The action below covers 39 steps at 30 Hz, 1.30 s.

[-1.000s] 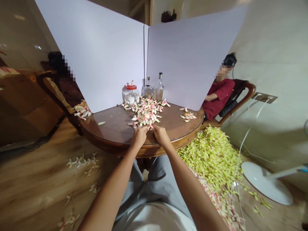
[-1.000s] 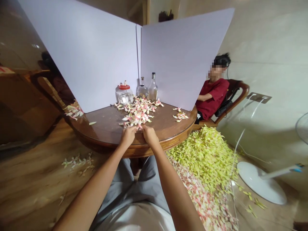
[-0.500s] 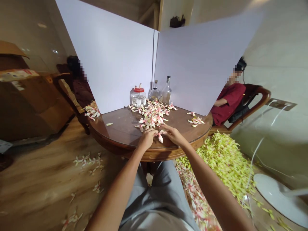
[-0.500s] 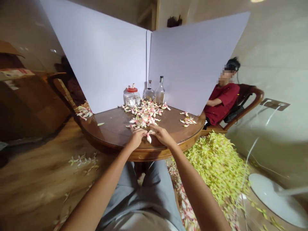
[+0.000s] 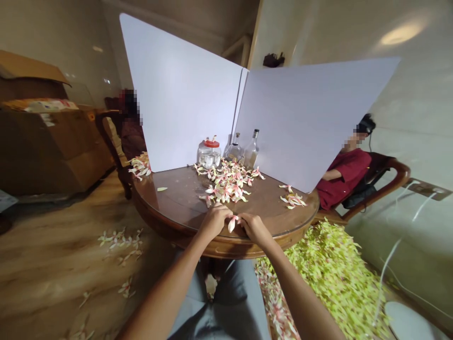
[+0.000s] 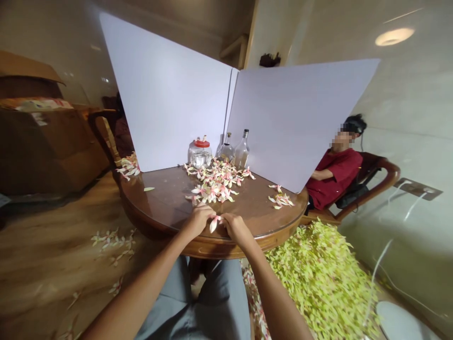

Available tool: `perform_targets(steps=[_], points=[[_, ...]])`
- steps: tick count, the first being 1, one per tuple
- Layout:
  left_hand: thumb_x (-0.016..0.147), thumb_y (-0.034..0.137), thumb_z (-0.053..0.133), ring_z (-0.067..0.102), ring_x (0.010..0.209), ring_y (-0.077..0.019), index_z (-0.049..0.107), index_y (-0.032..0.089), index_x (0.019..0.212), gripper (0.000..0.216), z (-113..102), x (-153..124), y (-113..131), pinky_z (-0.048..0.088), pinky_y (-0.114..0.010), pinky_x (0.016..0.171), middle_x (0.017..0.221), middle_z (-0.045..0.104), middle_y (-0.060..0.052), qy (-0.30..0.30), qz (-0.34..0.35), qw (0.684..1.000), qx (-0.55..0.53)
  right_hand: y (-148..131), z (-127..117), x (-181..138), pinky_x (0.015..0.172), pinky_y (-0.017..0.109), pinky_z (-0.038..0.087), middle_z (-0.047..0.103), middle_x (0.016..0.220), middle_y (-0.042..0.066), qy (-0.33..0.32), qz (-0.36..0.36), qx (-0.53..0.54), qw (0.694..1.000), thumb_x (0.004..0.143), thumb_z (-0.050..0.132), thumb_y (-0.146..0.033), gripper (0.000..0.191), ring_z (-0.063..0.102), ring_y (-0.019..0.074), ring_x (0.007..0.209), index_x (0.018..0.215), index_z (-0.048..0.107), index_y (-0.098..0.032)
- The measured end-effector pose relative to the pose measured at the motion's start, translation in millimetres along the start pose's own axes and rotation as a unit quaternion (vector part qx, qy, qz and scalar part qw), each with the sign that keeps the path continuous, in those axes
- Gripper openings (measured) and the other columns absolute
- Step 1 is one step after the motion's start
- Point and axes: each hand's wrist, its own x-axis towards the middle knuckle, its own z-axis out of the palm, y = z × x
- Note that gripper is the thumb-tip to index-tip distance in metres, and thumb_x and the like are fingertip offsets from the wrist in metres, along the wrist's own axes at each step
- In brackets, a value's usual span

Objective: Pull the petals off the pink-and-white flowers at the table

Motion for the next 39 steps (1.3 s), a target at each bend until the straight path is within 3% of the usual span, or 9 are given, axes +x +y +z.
perform_targets(steps=[7, 10, 13, 19, 25, 30, 34, 39], points=[[0.099, 0.027, 0.059, 0.064, 0.081, -0.0141, 0.066, 0.014, 0.079, 0.025, 1, 0, -1, 0.054, -0.033, 0.084, 0.077, 0.066, -0.001, 0.004, -0.017, 1.0, -0.008, 7, 6, -2, 0.071, 0.03, 0.055, 0.063, 0.076, -0.001, 0.017, 0.027, -0.012, 0.999, 0.102, 0.056, -0.038, 0.03, 0.061, 0.0121, 0.067, 0.086, 0.064, -0.014], [0.097, 0.018, 0.06, 0.065, 0.1, -0.0181, 0.073, 0.017, 0.101, 0.014, -2, 3, 3, 0.051, -0.039, 0.097, 0.099, 0.073, -0.006, 0.044, -0.018, 0.999, -0.016, 3, 3, 2, 0.073, 0.032, 0.055, 0.065, 0.078, 0.0, 0.032, 0.044, 0.002, 0.999, 0.102, 0.055, -0.04, 0.03, 0.063, 0.0129, 0.069, 0.091, 0.066, -0.014], [0.097, 0.013, 0.055, 0.06, 0.12, -0.0216, 0.071, 0.023, 0.118, 0.029, -5, 3, 5, 0.043, -0.044, 0.111, 0.124, 0.069, -0.008, 0.094, -0.018, 0.995, -0.027, -1, 1, 4, 0.077, 0.034, 0.055, 0.067, 0.084, 0.002, 0.053, 0.069, 0.018, 0.996, 0.101, 0.057, -0.044, 0.032, 0.064, 0.0151, 0.075, 0.099, 0.068, -0.014], [0.095, 0.019, 0.064, 0.07, 0.096, -0.0176, 0.073, 0.017, 0.108, 0.016, 2, 0, 0, 0.057, -0.034, 0.089, 0.104, 0.075, -0.008, 0.106, 0.019, 0.992, -0.067, -5, -3, 6, 0.08, 0.036, 0.052, 0.069, 0.085, 0.003, 0.012, 0.078, 0.101, 0.992, 0.1, 0.054, -0.051, 0.039, 0.065, 0.0168, 0.079, 0.099, 0.069, -0.014], [0.097, 0.018, 0.062, 0.07, 0.09, -0.0159, 0.072, 0.013, 0.1, 0.012, 4, -4, 5, 0.059, -0.034, 0.085, 0.095, 0.074, -0.006, 0.118, 0.045, 0.99, -0.063, -3, -16, 10, 0.069, 0.029, 0.046, 0.071, 0.084, 0.003, -0.079, 0.055, 0.2, 0.975, 0.097, 0.053, -0.059, 0.05, 0.059, 0.0149, 0.07, 0.098, 0.074, -0.014], [0.094, 0.015, 0.064, 0.07, 0.092, -0.0163, 0.074, 0.018, 0.109, 0.018, 2, -6, 10, 0.058, -0.029, 0.084, 0.1, 0.075, -0.007, 0.111, 0.062, 0.99, -0.061, 1, -13, 9, 0.064, 0.027, 0.042, 0.067, 0.076, 0.002, -0.062, 0.065, 0.232, 0.969, 0.096, 0.054, -0.06, 0.05, 0.054, 0.0125, 0.062, 0.09, 0.072, -0.013], [0.094, 0.015, 0.065, 0.071, 0.089, -0.0162, 0.075, 0.016, 0.105, 0.015, 2, -6, 10, 0.058, -0.029, 0.083, 0.095, 0.075, -0.008, 0.126, 0.063, 0.987, -0.071, 1, -10, 8, 0.061, 0.027, 0.041, 0.065, 0.07, 0.0, -0.052, 0.066, 0.237, 0.968, 0.095, 0.057, -0.059, 0.048, 0.052, 0.012, 0.058, 0.086, 0.071, -0.014], [0.096, 0.018, 0.063, 0.072, 0.086, -0.0148, 0.074, 0.012, 0.094, 0.012, 0, -3, 9, 0.059, -0.032, 0.082, 0.09, 0.075, -0.006, 0.139, 0.063, 0.985, -0.084, 0, -10, 9, 0.072, 0.028, 0.045, 0.071, 0.078, 0.004, -0.045, 0.048, 0.245, 0.967, 0.092, 0.061, -0.059, 0.048, 0.061, 0.0163, 0.072, 0.08, 0.073, -0.015]])
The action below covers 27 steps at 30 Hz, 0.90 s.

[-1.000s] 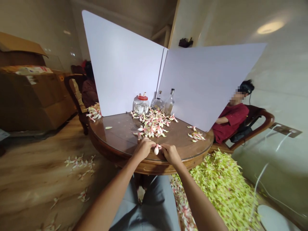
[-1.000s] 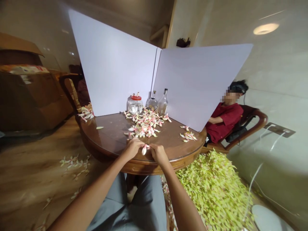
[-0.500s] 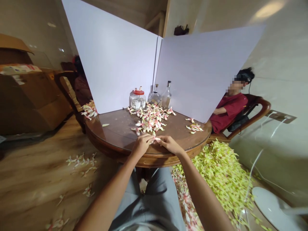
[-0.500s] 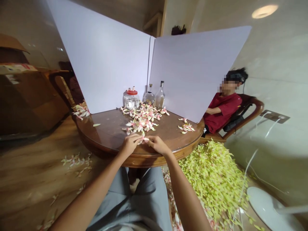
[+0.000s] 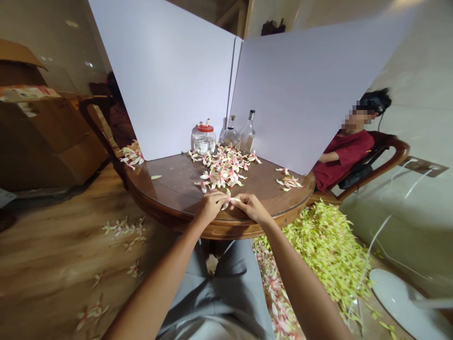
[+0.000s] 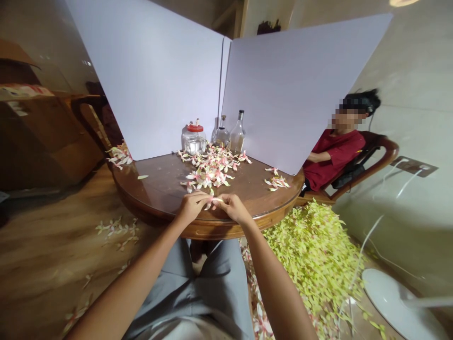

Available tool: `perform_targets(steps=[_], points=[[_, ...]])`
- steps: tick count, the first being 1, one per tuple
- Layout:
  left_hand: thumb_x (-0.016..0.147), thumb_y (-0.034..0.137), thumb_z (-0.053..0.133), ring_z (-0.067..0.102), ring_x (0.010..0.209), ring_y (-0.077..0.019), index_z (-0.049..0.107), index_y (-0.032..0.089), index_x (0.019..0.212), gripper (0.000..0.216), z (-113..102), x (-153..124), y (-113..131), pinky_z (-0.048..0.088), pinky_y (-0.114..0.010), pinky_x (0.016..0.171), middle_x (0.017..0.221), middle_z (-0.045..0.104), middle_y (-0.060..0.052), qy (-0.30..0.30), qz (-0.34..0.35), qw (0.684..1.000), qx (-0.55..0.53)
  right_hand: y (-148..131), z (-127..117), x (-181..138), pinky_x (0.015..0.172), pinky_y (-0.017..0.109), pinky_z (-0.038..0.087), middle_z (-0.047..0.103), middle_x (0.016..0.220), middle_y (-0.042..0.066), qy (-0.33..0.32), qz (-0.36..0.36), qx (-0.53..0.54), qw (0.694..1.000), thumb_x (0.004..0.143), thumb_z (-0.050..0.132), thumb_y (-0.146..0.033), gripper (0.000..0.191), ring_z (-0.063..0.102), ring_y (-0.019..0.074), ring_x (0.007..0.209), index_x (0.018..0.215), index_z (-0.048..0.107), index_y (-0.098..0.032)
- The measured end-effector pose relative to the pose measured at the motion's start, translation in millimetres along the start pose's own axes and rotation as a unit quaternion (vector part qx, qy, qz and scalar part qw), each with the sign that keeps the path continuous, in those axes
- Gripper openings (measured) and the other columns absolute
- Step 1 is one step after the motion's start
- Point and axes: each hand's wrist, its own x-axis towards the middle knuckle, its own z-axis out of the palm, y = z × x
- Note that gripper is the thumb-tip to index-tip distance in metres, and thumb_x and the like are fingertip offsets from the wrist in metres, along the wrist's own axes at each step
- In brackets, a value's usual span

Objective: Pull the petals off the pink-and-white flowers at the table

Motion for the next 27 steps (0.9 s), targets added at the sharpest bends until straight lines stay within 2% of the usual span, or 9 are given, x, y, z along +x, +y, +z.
perform_targets(steps=[4, 9, 17, 21, 23, 27], points=[[0.096, 0.017, 0.063, 0.072, 0.083, -0.0139, 0.074, 0.013, 0.09, 0.013, -3, 2, 2, 0.059, -0.031, 0.081, 0.088, 0.076, -0.005, 0.002, -0.012, 1.0, -0.013, -3, 3, -2, 0.074, 0.028, 0.046, 0.072, 0.079, 0.004, 0.015, -0.006, 0.006, 1.0, 0.092, 0.061, -0.059, 0.047, 0.063, 0.0186, 0.075, 0.078, 0.073, -0.016], [0.093, 0.018, 0.067, 0.071, 0.083, -0.0144, 0.075, 0.014, 0.095, 0.009, -4, 3, 3, 0.058, -0.029, 0.079, 0.09, 0.076, -0.006, -0.001, -0.023, 0.999, -0.028, -8, 8, -5, 0.08, 0.028, 0.047, 0.073, 0.083, 0.005, 0.039, -0.014, -0.001, 0.999, 0.094, 0.059, -0.057, 0.046, 0.065, 0.0197, 0.08, 0.079, 0.072, -0.016], [0.098, 0.027, 0.062, 0.069, 0.081, -0.0127, 0.07, 0.012, 0.086, 0.021, -2, 3, 0, 0.059, -0.031, 0.079, 0.085, 0.072, -0.002, -0.02, -0.043, 0.999, -0.005, -8, 9, -4, 0.075, 0.027, 0.045, 0.069, 0.078, 0.004, 0.031, -0.018, -0.032, 0.999, 0.095, 0.057, -0.057, 0.047, 0.061, 0.0178, 0.075, 0.077, 0.069, -0.016], [0.098, 0.026, 0.062, 0.069, 0.082, -0.013, 0.069, 0.012, 0.087, 0.019, -4, 4, 1, 0.058, -0.031, 0.079, 0.087, 0.071, -0.002, -0.031, -0.04, 0.998, 0.022, -8, 8, -1, 0.066, 0.026, 0.041, 0.064, 0.07, 0.002, 0.019, -0.008, -0.066, 0.998, 0.097, 0.053, -0.056, 0.048, 0.055, 0.0159, 0.067, 0.075, 0.067, -0.016], [0.097, 0.022, 0.062, 0.068, 0.081, -0.013, 0.069, 0.012, 0.088, 0.016, -9, 6, -1, 0.057, -0.03, 0.077, 0.086, 0.071, -0.002, -0.034, -0.035, 0.998, 0.037, -9, 7, -1, 0.063, 0.026, 0.039, 0.064, 0.069, 0.001, 0.016, 0.004, -0.089, 0.996, 0.095, 0.058, -0.055, 0.044, 0.053, 0.0149, 0.063, 0.08, 0.069, -0.015], [0.093, 0.012, 0.061, 0.066, 0.08, -0.0152, 0.072, 0.015, 0.083, 0.015, -24, 13, -15, 0.055, -0.03, 0.08, 0.083, 0.071, -0.004, -0.04, -0.02, 0.996, 0.08, -12, 6, -9, 0.066, 0.027, 0.042, 0.069, 0.079, 0.002, 0.05, 0.02, -0.126, 0.99, 0.088, 0.069, -0.049, 0.037, 0.057, 0.0163, 0.068, 0.107, 0.073, -0.018]])
